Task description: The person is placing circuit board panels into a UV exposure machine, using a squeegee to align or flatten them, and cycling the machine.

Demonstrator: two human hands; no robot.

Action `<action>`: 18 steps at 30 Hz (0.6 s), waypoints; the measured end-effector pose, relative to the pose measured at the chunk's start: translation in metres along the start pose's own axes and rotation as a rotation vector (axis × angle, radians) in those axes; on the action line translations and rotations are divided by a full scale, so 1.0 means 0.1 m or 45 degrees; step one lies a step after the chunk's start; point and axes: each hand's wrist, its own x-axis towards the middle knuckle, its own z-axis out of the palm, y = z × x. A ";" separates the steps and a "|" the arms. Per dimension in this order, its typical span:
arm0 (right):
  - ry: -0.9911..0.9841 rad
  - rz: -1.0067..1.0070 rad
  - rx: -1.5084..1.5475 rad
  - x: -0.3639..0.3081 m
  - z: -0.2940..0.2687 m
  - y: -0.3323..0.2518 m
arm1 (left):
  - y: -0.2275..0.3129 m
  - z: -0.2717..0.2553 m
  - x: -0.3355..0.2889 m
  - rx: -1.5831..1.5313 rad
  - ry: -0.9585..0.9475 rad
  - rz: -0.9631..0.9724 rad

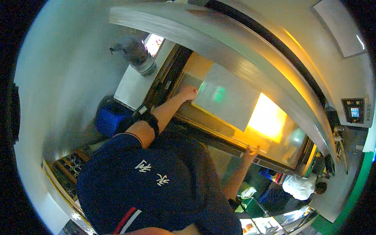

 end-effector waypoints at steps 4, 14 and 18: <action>-0.154 0.238 0.303 -0.48 0.51 -0.09 | -0.17 -0.10 -0.15 -0.022 -0.238 0.044; -0.205 0.448 0.216 0.02 0.64 -0.33 | -0.33 -0.08 -1.32 -0.982 -0.327 0.063; -0.529 0.770 0.509 -0.08 0.67 -0.52 | -0.38 -0.42 -1.39 -0.724 -0.214 0.596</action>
